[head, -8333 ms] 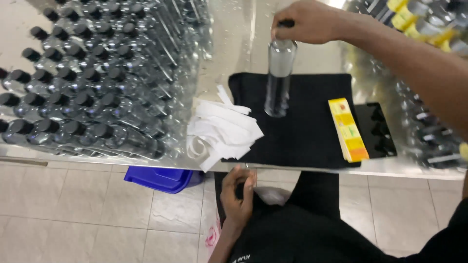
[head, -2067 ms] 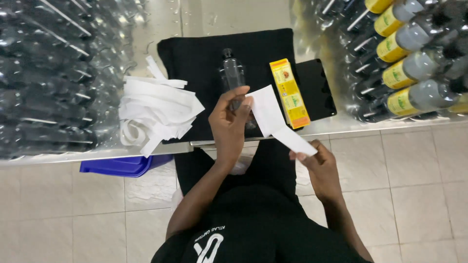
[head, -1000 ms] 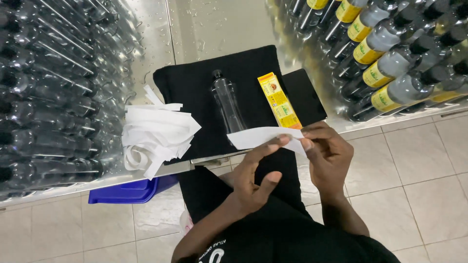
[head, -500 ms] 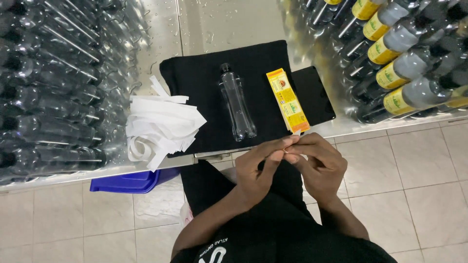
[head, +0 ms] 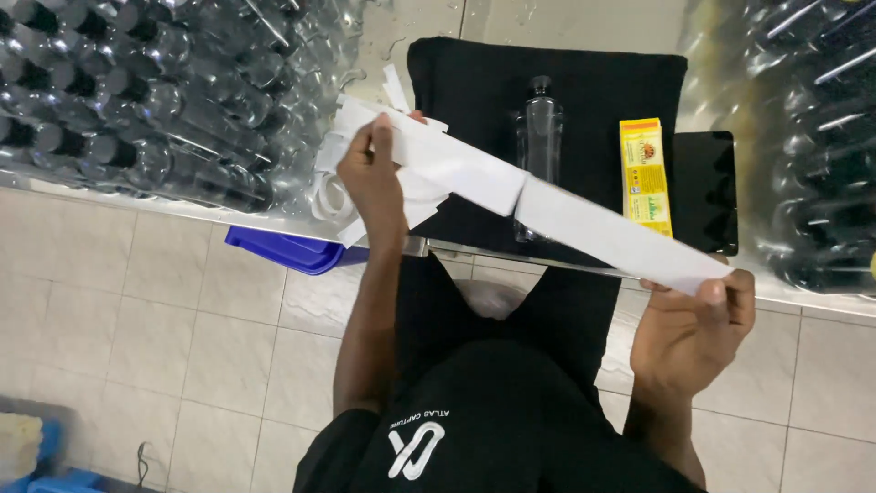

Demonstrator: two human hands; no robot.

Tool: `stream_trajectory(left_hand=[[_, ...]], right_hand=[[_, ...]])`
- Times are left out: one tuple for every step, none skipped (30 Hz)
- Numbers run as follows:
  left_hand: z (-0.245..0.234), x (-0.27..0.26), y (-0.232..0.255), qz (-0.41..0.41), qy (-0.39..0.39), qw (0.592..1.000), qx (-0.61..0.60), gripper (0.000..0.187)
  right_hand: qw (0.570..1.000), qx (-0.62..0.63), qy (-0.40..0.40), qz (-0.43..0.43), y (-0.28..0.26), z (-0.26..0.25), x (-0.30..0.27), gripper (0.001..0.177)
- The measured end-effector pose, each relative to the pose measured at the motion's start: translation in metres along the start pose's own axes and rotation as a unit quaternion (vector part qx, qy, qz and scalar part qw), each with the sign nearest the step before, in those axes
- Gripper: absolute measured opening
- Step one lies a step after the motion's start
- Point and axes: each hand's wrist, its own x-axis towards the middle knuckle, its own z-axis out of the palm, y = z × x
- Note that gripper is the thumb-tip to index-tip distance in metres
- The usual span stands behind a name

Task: Manually peeling adhesive labels and applying them to plastic bottles at a production workstation.

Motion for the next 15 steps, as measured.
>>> stream_trajectory(left_hand=[[-0.010,0.017,-0.004,0.061,0.019,0.994,0.086,0.029],[-0.020,0.034,-0.008,0.061,0.021,0.994,0.086,0.029],[-0.030,0.050,-0.012,0.084,0.039,0.975,0.202,0.031],[-0.040,0.065,-0.017,0.105,0.055,0.941,0.316,0.033],[-0.048,0.079,-0.025,0.104,0.056,0.941,0.316,0.033],[-0.056,0.092,-0.034,0.127,0.041,0.926,0.354,0.034],[-0.064,0.104,-0.042,0.149,0.024,0.908,0.391,0.038],[-0.067,0.103,-0.043,0.148,0.023,0.908,0.392,0.038],[-0.068,0.104,-0.042,0.169,0.017,0.908,0.382,0.038],[-0.068,0.106,-0.040,0.190,0.011,0.909,0.372,0.045],[-0.065,0.093,-0.039,0.193,0.008,0.909,0.370,0.045],[-0.062,0.081,-0.038,0.251,0.039,0.883,0.395,0.040],[-0.060,0.068,-0.037,0.308,0.069,0.852,0.419,0.035],[-0.048,0.034,-0.024,0.309,0.068,0.852,0.417,0.035],[-0.036,0.001,-0.011,0.171,-0.040,0.941,0.289,0.033]], right_hand=[[1.000,0.001,-0.004,-0.001,-0.004,0.000,0.000,0.022],[1.000,0.002,-0.006,0.000,-0.006,-0.002,0.002,0.022],[0.999,-0.040,-0.012,-0.024,-0.009,-0.005,0.003,0.024],[0.995,-0.081,-0.017,-0.048,-0.012,-0.008,0.005,0.026],[0.995,-0.082,-0.018,-0.048,-0.011,-0.013,0.009,0.026],[0.988,-0.137,-0.019,-0.064,-0.011,-0.018,0.013,0.027],[0.978,-0.192,-0.019,-0.080,-0.011,-0.024,0.016,0.028],[0.978,-0.194,-0.018,-0.079,-0.012,-0.020,0.021,0.028],[0.960,-0.249,-0.036,-0.121,-0.012,-0.016,0.027,0.031],[0.938,-0.303,-0.053,-0.162,-0.013,-0.012,0.033,0.035],[0.937,-0.303,-0.050,-0.164,-0.007,-0.007,0.041,0.035],[0.898,-0.364,-0.044,-0.243,-0.001,-0.002,0.049,0.036],[0.848,-0.423,-0.041,-0.318,0.005,0.002,0.057,0.039],[0.847,-0.423,-0.038,-0.319,0.008,0.015,0.060,0.039],[0.838,-0.401,-0.104,-0.356,0.012,0.028,0.063,0.030]])
